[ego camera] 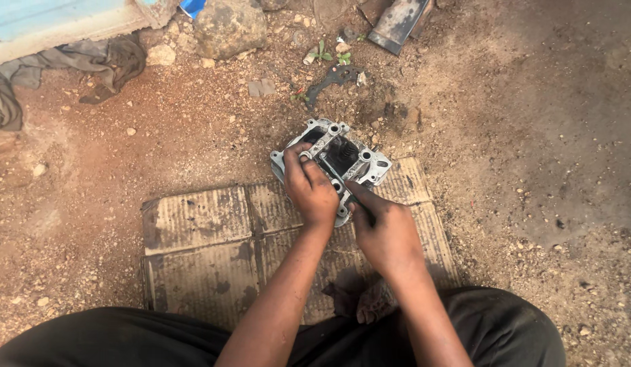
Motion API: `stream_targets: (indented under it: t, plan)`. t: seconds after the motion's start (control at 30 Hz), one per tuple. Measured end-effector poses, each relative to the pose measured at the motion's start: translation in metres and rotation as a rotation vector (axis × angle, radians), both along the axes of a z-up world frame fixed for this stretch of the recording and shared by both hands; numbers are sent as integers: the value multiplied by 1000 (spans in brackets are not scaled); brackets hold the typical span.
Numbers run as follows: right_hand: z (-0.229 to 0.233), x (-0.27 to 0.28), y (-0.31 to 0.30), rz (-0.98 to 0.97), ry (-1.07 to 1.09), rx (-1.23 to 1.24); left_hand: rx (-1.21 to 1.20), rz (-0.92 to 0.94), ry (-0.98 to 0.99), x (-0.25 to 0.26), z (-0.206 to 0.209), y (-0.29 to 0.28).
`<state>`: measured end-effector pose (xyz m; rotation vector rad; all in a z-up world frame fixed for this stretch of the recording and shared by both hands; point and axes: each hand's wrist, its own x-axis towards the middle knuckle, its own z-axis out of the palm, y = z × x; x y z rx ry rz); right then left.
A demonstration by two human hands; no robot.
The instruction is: The person scrapes residue from an engine component using a flat-head tool and wipes the surface with a dark cloth while seated on the ground.
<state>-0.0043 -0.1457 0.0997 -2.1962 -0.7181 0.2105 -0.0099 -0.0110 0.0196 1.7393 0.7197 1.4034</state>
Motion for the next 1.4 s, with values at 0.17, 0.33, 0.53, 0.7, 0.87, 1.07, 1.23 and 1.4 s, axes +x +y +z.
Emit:
stream_targets:
  t: [0.17,0.33,0.53,0.7,0.87,1.07,1.23,1.4]
  plan:
    - [4,-13,4,-76,-84,-47,-56,16,10,0,3,-1]
    - [-7,-21,4,-81,-68,1,-191,-20,96,-4,9,-2]
    - [-12,8,-9,64,94,68,4,-4,67,-7,14,0]
    - [-14,11,-8,156,-16,191,14,-2,63,-6,5,2]
    - [-8,-1,-1,-26,73,-18,-3,-1,21,-3,1,-1]
    - [-1,-11,6,-56,-30,20,-29,15,-16,1,-2,-3]
    - [-11,-21,12,-102,-60,-58,-39,-18,48,-1,1,4]
    - [-16,7,-3,93,32,173,-273,-41,178,-4,1,3]
